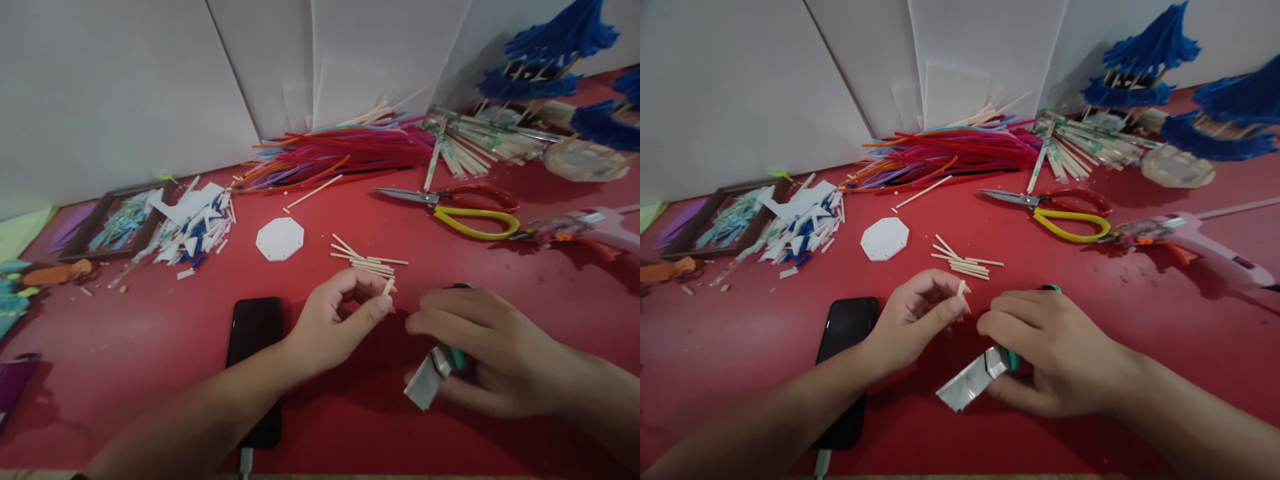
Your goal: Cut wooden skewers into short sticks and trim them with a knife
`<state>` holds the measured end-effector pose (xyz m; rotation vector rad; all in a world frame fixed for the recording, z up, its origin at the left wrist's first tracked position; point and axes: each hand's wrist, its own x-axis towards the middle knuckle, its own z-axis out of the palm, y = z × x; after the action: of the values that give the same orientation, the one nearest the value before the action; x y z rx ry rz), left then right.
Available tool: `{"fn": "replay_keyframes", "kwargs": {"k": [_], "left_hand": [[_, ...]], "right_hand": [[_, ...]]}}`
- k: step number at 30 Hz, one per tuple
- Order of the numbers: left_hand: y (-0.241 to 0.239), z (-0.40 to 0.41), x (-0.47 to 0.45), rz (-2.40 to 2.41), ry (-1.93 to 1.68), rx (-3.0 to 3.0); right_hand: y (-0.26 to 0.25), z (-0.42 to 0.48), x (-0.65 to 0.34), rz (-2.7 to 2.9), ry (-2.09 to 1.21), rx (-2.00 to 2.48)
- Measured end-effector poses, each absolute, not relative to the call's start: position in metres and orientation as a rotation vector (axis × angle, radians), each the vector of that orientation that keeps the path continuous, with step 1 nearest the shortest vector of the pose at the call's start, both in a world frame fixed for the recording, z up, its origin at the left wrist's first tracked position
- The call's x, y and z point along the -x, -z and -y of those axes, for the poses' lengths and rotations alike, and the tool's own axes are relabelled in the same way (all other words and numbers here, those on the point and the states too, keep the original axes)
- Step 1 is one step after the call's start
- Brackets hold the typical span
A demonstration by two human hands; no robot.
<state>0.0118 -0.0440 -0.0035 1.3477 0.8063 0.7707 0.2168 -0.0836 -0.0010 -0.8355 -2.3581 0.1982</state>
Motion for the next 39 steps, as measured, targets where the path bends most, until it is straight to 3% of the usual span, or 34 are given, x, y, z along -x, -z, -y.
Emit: {"fn": "replay_keyframes", "kwargs": {"k": [10, 18, 23, 31, 39], "left_hand": [[0.006, 0.045, -0.013, -0.748, -0.769, -1.358], [0.006, 0.04, -0.012, -0.794, -0.845, -1.16], [0.005, 0.04, -0.012, -0.827, -0.927, -1.091], [0.008, 0.035, -0.012, -0.874, -1.144, -1.079], [0.019, 0.03, -0.005, -1.128, -1.288, -1.15]], "right_hand": [[-0.004, 0.082, -0.215, 2.264, -0.176, 0.979], [0.02, 0.064, -0.239, 1.954, 0.168, 1.575], [0.043, 0.05, -0.256, 2.0, 0.191, 1.718], [0.04, 0.046, -0.255, 2.085, 0.338, 1.587], [0.03, 0.053, -0.219, 2.307, 0.072, 1.067]]}}
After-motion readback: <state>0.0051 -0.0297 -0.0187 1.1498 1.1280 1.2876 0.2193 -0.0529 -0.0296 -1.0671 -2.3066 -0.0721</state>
